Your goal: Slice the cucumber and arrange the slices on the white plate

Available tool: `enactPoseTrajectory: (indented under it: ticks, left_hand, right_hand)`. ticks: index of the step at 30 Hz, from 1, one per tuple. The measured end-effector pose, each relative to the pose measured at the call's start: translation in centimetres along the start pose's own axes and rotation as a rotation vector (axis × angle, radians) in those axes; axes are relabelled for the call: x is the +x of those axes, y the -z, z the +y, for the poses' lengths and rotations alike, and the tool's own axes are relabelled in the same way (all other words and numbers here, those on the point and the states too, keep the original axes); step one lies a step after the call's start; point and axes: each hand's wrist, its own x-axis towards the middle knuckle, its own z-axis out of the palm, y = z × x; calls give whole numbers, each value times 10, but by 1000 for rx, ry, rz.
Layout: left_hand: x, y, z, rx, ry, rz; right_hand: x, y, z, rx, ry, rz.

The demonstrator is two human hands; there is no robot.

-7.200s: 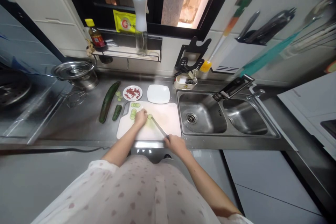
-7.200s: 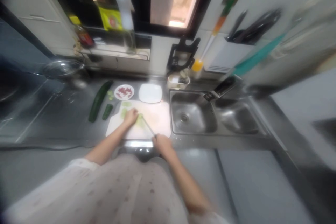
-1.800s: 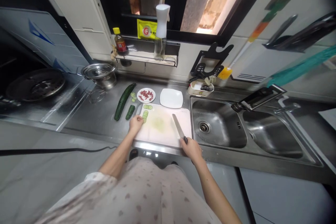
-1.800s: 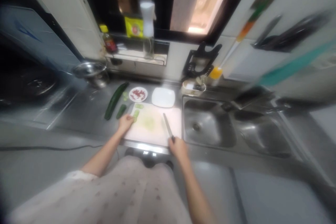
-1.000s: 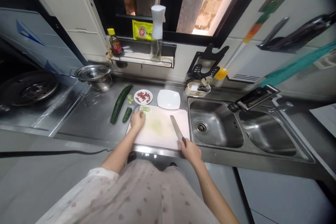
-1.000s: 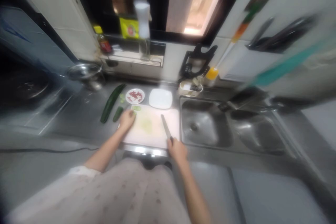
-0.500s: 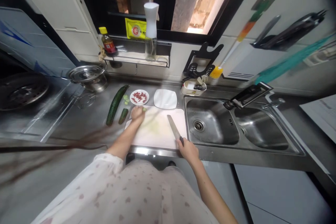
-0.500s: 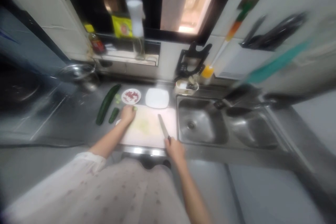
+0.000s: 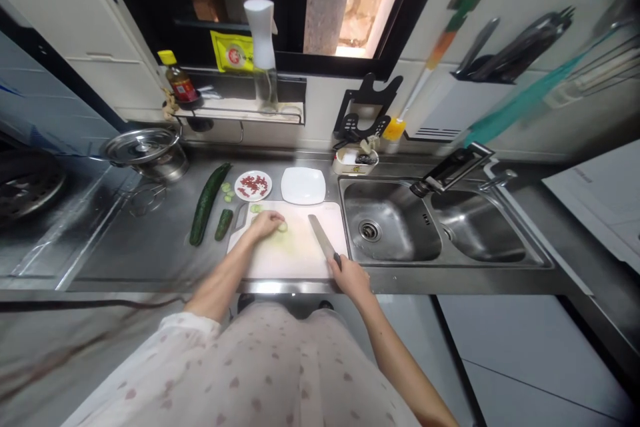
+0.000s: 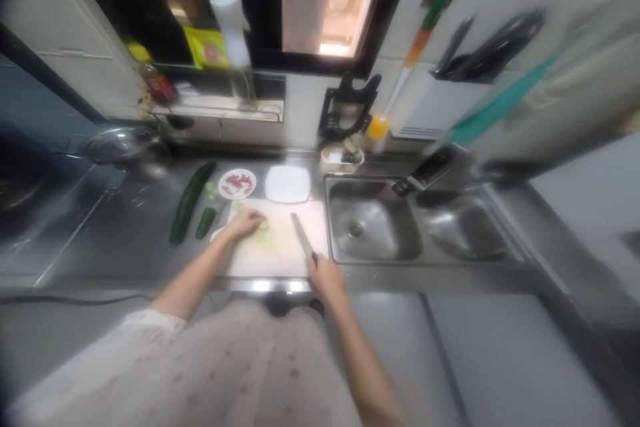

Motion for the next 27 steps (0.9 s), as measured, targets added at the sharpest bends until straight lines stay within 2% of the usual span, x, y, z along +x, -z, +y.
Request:
enactPoseTrajectory:
  ticks: [3, 7, 13, 19, 27]
  left_hand:
    - [-2, -6, 7, 112, -126, -82]
    - [-2, -11, 12, 221, -181, -42]
    - [-9, -12, 8, 300, -10, 77]
    - [-12, -14, 8, 298, 67, 93]
    - [-9, -13, 14, 311, 146, 79]
  right_hand:
    - [0, 1, -1, 3, -1, -6]
    - [-2, 4, -3, -14, 16, -6]
    - [-15, 6, -9, -46, 57, 36]
    - [-29, 0, -23, -82, 161, 39]
    - [-27, -10, -30, -123, 202, 8]
